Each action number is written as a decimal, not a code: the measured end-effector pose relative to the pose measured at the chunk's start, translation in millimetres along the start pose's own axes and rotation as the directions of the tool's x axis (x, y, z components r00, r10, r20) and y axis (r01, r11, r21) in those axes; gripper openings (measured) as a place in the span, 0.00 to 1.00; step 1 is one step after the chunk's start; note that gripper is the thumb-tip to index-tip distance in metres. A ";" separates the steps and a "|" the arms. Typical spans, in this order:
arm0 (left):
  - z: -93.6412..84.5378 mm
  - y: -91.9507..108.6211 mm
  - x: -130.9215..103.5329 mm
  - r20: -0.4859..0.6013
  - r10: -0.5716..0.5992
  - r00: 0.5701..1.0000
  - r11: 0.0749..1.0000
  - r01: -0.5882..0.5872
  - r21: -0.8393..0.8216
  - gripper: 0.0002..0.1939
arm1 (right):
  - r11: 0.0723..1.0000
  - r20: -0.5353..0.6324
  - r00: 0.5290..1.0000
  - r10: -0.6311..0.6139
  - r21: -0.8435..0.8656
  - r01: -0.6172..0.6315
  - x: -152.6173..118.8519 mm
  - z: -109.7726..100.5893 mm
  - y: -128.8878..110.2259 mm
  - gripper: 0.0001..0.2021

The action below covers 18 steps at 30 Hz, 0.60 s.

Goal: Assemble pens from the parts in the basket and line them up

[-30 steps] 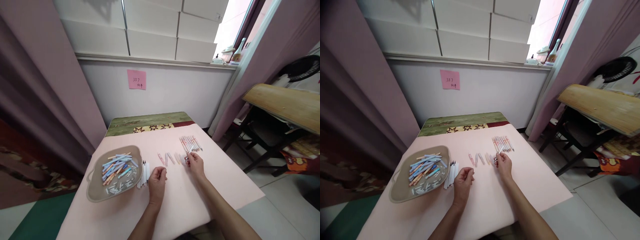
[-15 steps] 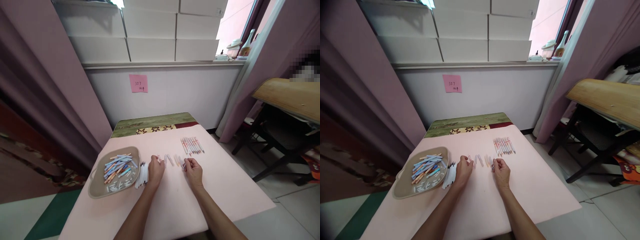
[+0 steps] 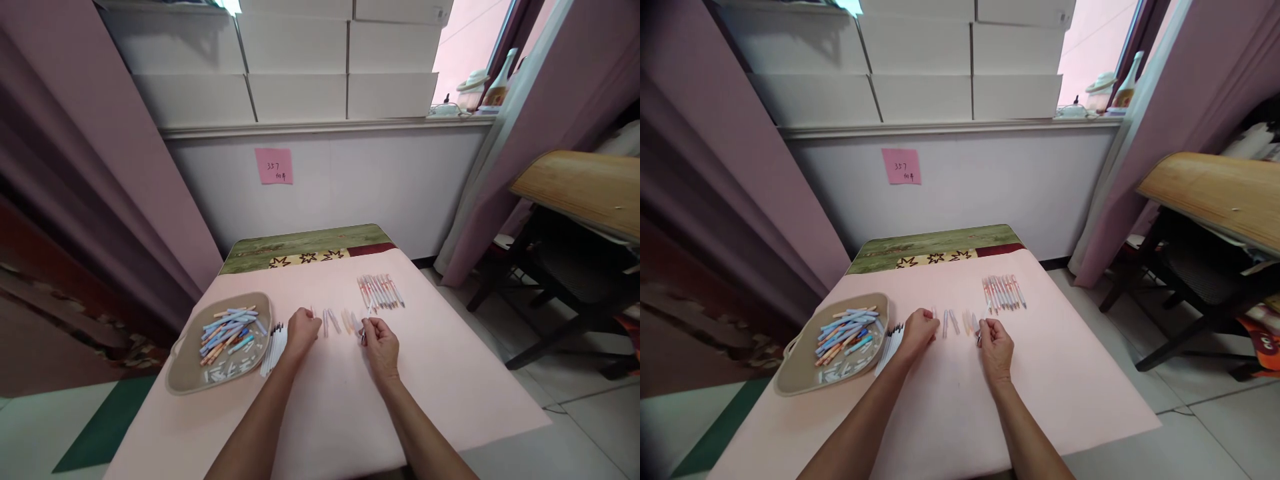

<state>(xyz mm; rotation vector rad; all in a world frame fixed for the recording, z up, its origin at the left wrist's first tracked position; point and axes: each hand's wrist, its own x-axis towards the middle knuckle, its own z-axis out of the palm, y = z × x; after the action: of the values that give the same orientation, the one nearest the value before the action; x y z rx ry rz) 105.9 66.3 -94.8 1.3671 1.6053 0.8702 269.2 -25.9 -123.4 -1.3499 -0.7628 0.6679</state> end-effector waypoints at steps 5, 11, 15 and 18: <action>-0.9 -6.2 -18.2 0.066 0.060 0.996 0.900 -0.025 -0.434 0.14 | 0.999 -0.029 0.999 0.023 0.042 -0.022 -1.4 -0.9 4.5 0.19; -10.1 -10.9 -34.8 0.152 0.130 0.980 0.726 0.010 -0.688 0.19 | 0.996 -0.050 0.998 0.023 0.085 -0.019 1.0 -0.8 12.1 0.19; -13.6 -14.2 -39.2 0.220 0.173 0.960 0.676 0.047 -0.735 0.18 | 0.994 -0.042 0.998 0.044 0.100 -0.039 0.3 -0.3 11.8 0.18; -14.5 -16.5 -40.0 0.248 0.197 0.949 0.657 0.060 -0.751 0.14 | 0.995 -0.022 0.998 0.055 0.081 -0.053 -1.6 0.9 10.5 0.18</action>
<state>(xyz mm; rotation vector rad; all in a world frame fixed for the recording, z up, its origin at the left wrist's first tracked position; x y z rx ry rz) 88.3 24.3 -97.4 0.8850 0.7728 1.1331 267.7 -25.5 -134.0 -1.3072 -0.6748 0.7164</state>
